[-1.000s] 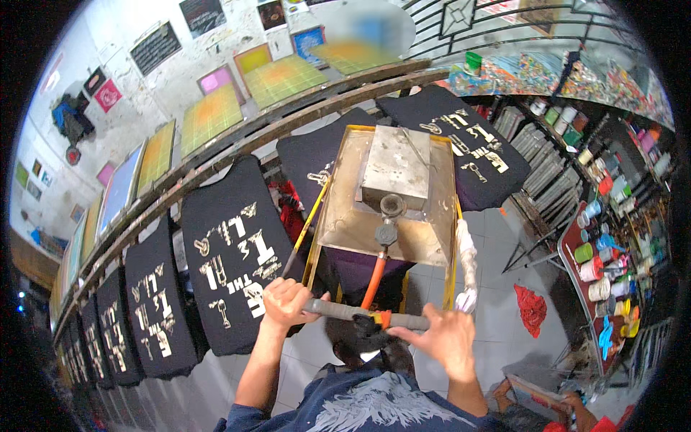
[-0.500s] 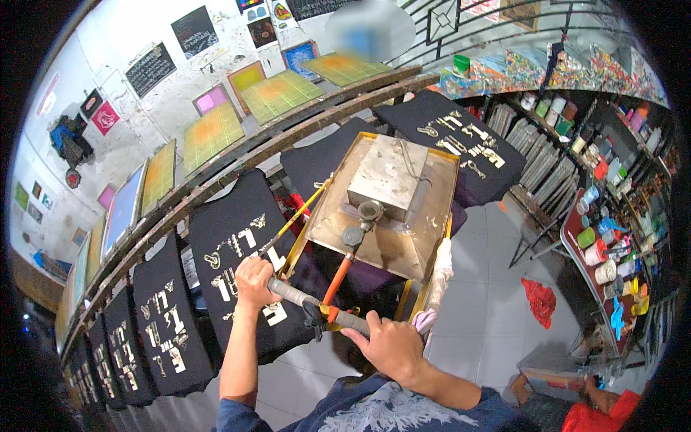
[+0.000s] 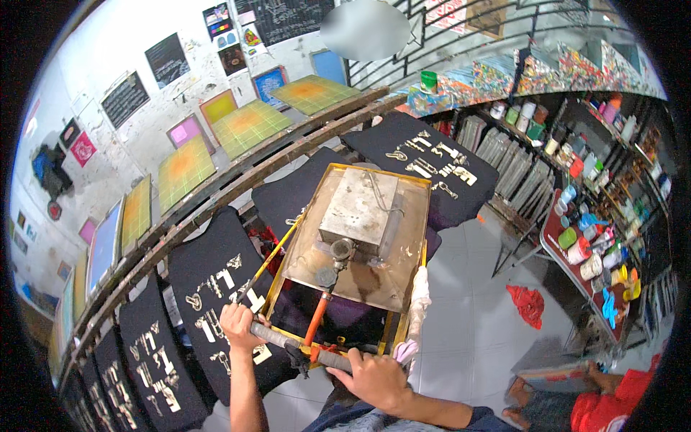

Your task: The person operates a flash dryer by hand to cure ink on a series of black t-shirts mounted on boards, then uses a rag to apply a liquid substance and a small wooden block to smooth a screen printing frame.

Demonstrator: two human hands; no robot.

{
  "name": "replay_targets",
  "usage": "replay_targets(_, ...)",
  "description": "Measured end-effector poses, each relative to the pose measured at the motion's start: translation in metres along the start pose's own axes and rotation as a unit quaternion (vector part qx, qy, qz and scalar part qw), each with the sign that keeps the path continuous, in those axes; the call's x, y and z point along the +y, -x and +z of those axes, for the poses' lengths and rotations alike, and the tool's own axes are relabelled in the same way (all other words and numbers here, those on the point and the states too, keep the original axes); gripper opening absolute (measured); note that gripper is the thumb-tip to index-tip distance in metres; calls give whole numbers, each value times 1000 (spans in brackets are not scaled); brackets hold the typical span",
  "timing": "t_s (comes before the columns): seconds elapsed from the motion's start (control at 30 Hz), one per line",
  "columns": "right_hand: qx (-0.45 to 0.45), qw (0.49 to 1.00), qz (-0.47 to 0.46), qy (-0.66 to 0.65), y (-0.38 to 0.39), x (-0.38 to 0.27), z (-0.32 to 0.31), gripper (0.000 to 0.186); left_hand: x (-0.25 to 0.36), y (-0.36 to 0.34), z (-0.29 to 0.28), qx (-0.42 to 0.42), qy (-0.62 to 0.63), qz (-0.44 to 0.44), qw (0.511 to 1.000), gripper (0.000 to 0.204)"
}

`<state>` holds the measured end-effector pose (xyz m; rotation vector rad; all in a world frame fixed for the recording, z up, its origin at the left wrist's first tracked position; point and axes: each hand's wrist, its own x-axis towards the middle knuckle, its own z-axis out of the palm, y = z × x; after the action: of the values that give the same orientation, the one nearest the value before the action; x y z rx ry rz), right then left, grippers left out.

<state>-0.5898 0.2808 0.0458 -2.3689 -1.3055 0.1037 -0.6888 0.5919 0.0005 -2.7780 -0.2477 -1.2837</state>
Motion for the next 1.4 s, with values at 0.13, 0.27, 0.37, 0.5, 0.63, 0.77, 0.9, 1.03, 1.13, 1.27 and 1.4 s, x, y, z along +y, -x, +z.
replay_targets(0.13,-42,999,23,6,-1,-1,5,45,-4,-1,3,15,18,8,1000,34)
replay_targets(0.27,-91,990,107,31,-2,-11,-9,44,-10,4,15,40,53,22,998,37)
replay_targets(0.37,-66,984,154,67,-6,-18,-4,39,-14,4,9,28,71,29,997,34)
replay_targets(0.5,9,972,214,93,-4,-27,3,34,-22,7,9,19,105,47,993,30)
replay_targets(0.63,91,956,243,134,-1,-36,10,29,-22,7,19,54,139,56,987,36)
replay_targets(0.77,118,951,231,171,1,-29,28,31,-26,4,11,34,158,68,984,38)
replay_targets(0.9,69,946,264,177,0,-31,27,43,-28,3,9,26,172,68,982,39)
replay_targets(1.03,91,939,266,198,2,-30,32,42,-25,0,7,20,187,62,980,45)
replay_targets(1.13,136,930,266,213,0,-31,35,37,-26,-1,4,11,186,63,980,45)
replay_targets(1.27,195,933,220,209,-1,-28,39,32,-28,3,7,15,190,62,980,41)
replay_targets(1.4,195,929,219,225,0,-29,38,32,-26,1,6,27,199,66,977,40)
